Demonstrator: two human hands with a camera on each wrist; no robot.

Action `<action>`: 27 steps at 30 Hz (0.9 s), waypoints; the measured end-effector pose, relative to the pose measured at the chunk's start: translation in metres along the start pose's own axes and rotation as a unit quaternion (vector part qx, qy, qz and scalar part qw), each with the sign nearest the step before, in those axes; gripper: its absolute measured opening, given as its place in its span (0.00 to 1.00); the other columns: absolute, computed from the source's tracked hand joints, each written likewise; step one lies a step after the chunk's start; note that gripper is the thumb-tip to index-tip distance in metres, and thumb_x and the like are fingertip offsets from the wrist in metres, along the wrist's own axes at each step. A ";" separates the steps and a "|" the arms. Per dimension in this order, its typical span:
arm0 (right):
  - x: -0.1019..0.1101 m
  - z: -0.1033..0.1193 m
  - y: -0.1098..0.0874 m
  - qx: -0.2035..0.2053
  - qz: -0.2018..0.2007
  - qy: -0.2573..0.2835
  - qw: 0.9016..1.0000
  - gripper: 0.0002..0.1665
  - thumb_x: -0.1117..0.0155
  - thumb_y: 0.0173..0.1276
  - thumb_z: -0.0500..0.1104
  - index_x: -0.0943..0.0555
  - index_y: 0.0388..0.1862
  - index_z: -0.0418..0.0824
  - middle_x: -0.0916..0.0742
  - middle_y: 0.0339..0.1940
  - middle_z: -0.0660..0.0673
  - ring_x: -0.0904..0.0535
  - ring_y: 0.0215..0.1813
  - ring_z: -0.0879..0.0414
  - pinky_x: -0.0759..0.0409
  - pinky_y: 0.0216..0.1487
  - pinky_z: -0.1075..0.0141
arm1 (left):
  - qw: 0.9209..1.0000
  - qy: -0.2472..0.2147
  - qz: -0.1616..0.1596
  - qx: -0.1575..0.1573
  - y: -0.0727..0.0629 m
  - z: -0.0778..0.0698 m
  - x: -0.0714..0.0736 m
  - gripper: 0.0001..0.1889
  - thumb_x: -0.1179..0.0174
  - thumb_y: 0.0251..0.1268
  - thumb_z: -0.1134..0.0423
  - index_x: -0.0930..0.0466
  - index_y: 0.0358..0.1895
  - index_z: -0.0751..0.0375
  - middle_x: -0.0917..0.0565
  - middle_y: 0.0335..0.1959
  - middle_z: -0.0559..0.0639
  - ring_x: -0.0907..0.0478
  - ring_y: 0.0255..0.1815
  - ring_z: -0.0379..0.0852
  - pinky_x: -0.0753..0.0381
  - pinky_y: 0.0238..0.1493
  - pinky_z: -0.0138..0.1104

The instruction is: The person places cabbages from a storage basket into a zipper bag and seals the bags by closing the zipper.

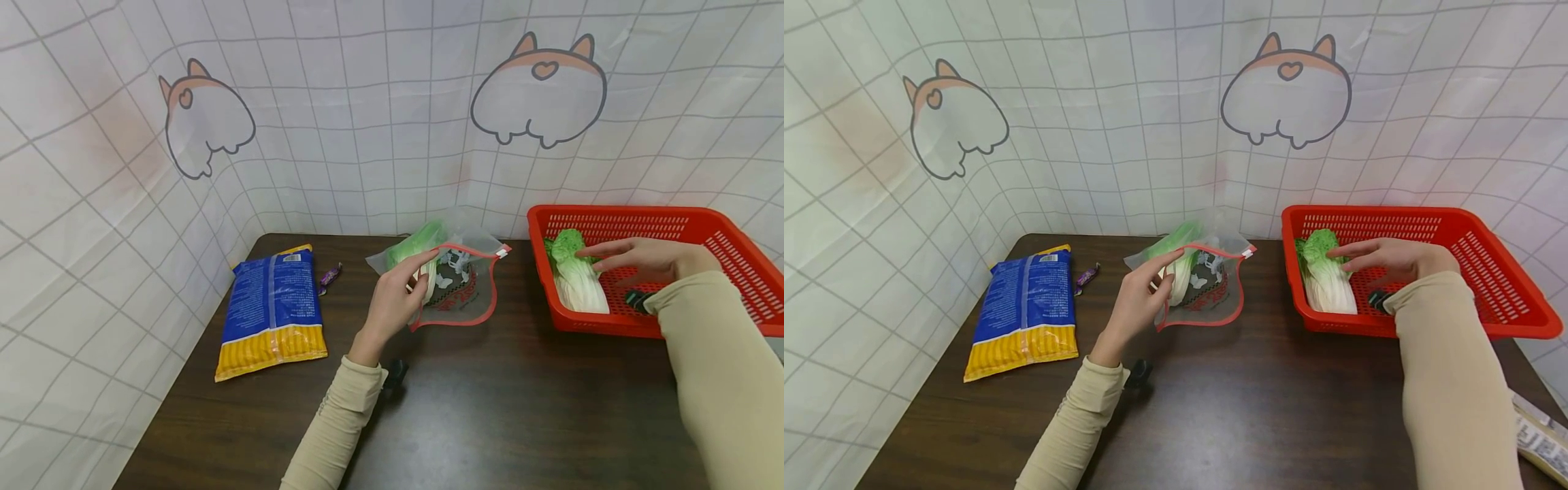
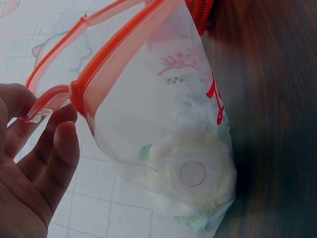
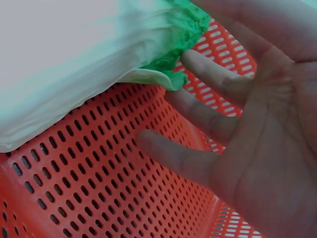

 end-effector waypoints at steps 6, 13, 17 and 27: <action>-0.006 -0.006 0.002 -0.022 0.018 0.042 0.999 0.40 0.40 0.72 0.45 0.45 0.79 0.44 0.53 0.79 0.33 0.55 0.75 0.35 0.32 0.64 0.42 | 1.000 -0.004 0.001 0.002 0.000 0.000 0.000 0.23 0.48 0.69 0.72 0.24 0.65 0.53 0.18 0.55 0.48 0.23 0.25 0.37 0.30 0.20 0.29; -0.010 -0.010 -0.001 -0.020 0.013 0.074 0.997 0.40 0.42 0.73 0.44 0.45 0.79 0.47 0.51 0.78 0.34 0.42 0.69 0.42 0.26 0.60 0.46 | 1.000 -0.005 0.003 -0.002 0.000 -0.001 -0.001 0.23 0.48 0.69 0.72 0.24 0.65 0.54 0.18 0.54 0.50 0.22 0.25 0.37 0.30 0.20 0.29; -0.012 -0.011 0.001 -0.021 0.020 0.102 0.994 0.40 0.43 0.73 0.43 0.46 0.79 0.48 0.50 0.78 0.37 0.39 0.67 0.46 0.25 0.60 0.46 | 1.000 -0.004 0.004 0.000 0.000 -0.001 -0.001 0.23 0.49 0.69 0.72 0.24 0.65 0.54 0.18 0.52 0.49 0.22 0.25 0.37 0.31 0.19 0.29; -0.013 -0.006 0.001 -0.007 0.022 0.121 0.992 0.35 0.43 0.74 0.41 0.40 0.77 0.45 0.46 0.76 0.37 0.34 0.65 0.48 0.27 0.61 0.45 | 1.000 -0.001 0.003 -0.003 0.000 -0.001 -0.001 0.23 0.48 0.68 0.73 0.23 0.64 0.53 0.17 0.42 0.50 0.21 0.26 0.38 0.29 0.21 0.29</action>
Point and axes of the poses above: each hand's wrist, its own y-axis towards the middle knuckle, its own x-axis out of the back of the hand, z = x × y, the point moved 5 cm from there along y, towards the middle knuckle
